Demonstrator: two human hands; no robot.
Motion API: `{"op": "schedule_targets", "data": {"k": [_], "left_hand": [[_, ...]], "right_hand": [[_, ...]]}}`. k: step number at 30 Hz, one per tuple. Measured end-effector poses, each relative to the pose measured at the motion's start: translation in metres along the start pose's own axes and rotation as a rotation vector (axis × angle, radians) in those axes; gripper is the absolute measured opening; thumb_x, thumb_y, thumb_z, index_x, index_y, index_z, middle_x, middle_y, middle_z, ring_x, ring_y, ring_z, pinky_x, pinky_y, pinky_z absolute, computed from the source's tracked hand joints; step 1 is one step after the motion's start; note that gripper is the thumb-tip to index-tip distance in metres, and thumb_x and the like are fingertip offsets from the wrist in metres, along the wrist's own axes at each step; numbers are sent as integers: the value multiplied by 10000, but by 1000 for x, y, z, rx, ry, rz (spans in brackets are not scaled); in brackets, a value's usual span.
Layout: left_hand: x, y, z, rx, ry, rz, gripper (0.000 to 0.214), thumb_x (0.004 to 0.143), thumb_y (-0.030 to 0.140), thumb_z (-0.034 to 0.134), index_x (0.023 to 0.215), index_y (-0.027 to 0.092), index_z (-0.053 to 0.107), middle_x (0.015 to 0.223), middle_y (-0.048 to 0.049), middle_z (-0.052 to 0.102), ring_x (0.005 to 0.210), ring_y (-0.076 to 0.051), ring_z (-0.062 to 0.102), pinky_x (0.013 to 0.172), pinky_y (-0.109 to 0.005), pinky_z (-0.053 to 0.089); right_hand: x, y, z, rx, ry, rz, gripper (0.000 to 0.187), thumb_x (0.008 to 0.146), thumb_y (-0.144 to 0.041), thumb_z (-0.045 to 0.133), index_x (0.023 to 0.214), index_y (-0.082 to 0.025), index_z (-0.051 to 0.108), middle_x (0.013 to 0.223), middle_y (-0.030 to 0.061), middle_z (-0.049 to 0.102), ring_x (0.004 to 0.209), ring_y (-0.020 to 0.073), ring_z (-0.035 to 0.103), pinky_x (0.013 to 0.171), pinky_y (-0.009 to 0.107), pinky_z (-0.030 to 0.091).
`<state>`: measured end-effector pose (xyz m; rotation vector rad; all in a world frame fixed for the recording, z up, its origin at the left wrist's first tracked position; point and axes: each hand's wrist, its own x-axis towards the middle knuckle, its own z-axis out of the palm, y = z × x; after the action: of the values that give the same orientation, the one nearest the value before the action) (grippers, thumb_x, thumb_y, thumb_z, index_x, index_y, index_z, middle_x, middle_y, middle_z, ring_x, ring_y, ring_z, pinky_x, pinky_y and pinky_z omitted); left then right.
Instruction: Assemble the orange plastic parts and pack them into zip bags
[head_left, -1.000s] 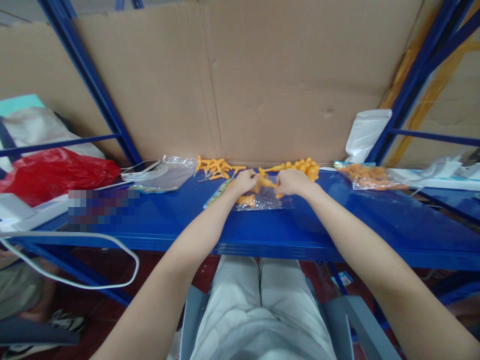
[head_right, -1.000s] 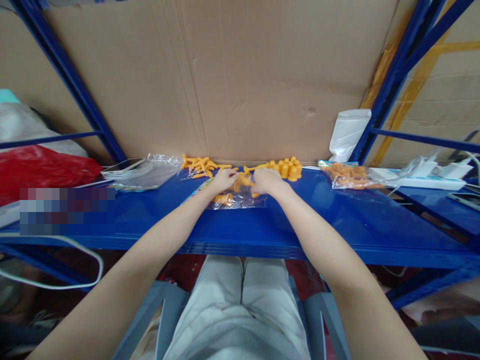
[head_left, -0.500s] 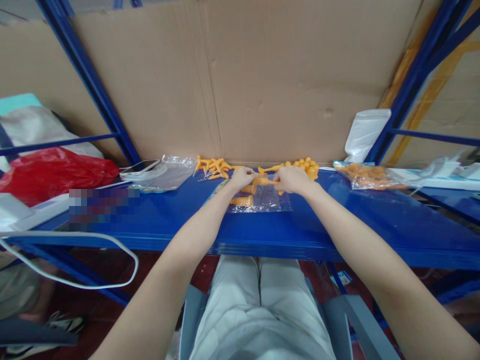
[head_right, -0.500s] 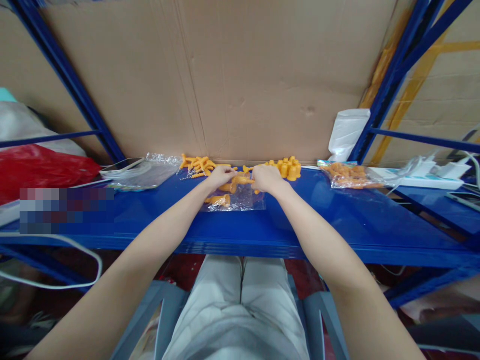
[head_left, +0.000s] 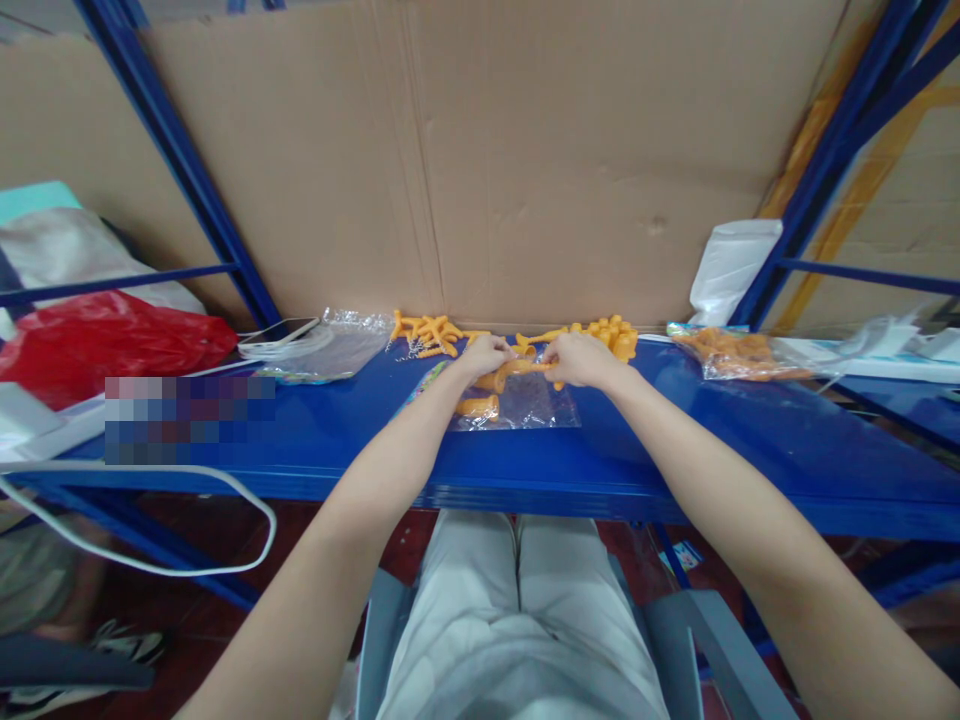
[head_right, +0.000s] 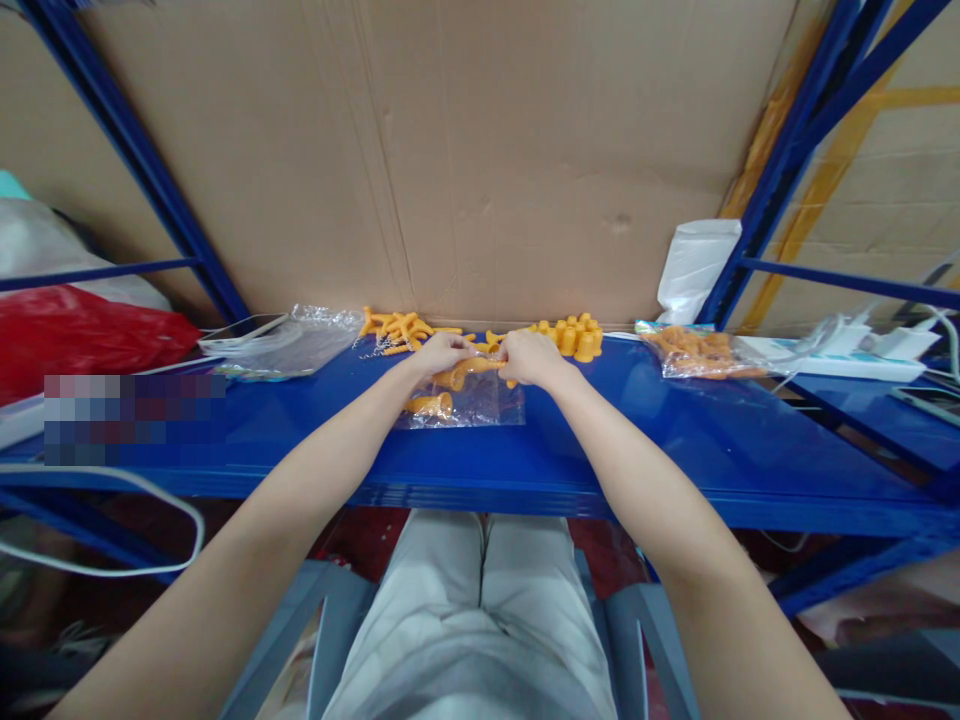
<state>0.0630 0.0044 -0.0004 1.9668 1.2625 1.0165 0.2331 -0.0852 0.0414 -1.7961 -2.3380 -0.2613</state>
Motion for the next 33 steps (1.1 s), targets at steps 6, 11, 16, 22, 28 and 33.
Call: {"op": "schedule_targets", "data": {"k": [6, 11, 16, 22, 28, 33], "left_hand": [[0, 7, 3, 18, 14, 108, 93, 737, 179, 640, 700, 136, 713, 696, -21, 700, 682, -128, 599, 691, -246, 457], [-1, 10, 3, 62, 37, 169, 102, 755, 177, 637, 722, 138, 725, 773, -45, 733, 764, -148, 632, 743, -256, 479], [-1, 9, 3, 77, 55, 161, 119, 768, 193, 625, 733, 138, 724, 760, -42, 730, 747, -149, 637, 748, -265, 485], [-2, 9, 4, 128, 34, 181, 112, 751, 168, 618, 703, 127, 711, 707, -34, 701, 707, -144, 619, 735, -263, 473], [-4, 9, 7, 216, 13, 198, 137, 764, 137, 583, 678, 127, 689, 676, -29, 673, 677, -143, 585, 717, -262, 450], [-4, 8, 8, 213, 51, 175, 133, 772, 151, 573, 719, 125, 692, 715, -39, 690, 707, -157, 603, 723, -263, 458]], "right_hand": [[5, -3, 7, 115, 21, -64, 212, 778, -158, 594, 865, -190, 785, 767, 61, 723, 822, 241, 674, 710, 302, 417], [9, -6, 17, 231, 65, -72, 201, 822, -195, 587, 839, -140, 780, 765, 71, 724, 803, 212, 649, 725, 295, 397], [12, -2, 22, 350, 67, -131, 217, 810, -214, 628, 934, -114, 775, 758, 59, 720, 764, 194, 640, 777, 315, 413], [15, 5, 25, 314, 69, -184, 244, 734, -200, 732, 969, -135, 741, 921, 81, 728, 865, 194, 648, 799, 295, 441], [13, 6, 23, 282, -47, -223, 280, 911, -316, 591, 817, -108, 754, 770, 73, 715, 719, 151, 625, 715, 276, 430], [11, 11, 21, 408, -56, -253, 319, 971, -291, 484, 1030, -145, 761, 1005, 79, 752, 899, 177, 661, 831, 297, 465]]}}
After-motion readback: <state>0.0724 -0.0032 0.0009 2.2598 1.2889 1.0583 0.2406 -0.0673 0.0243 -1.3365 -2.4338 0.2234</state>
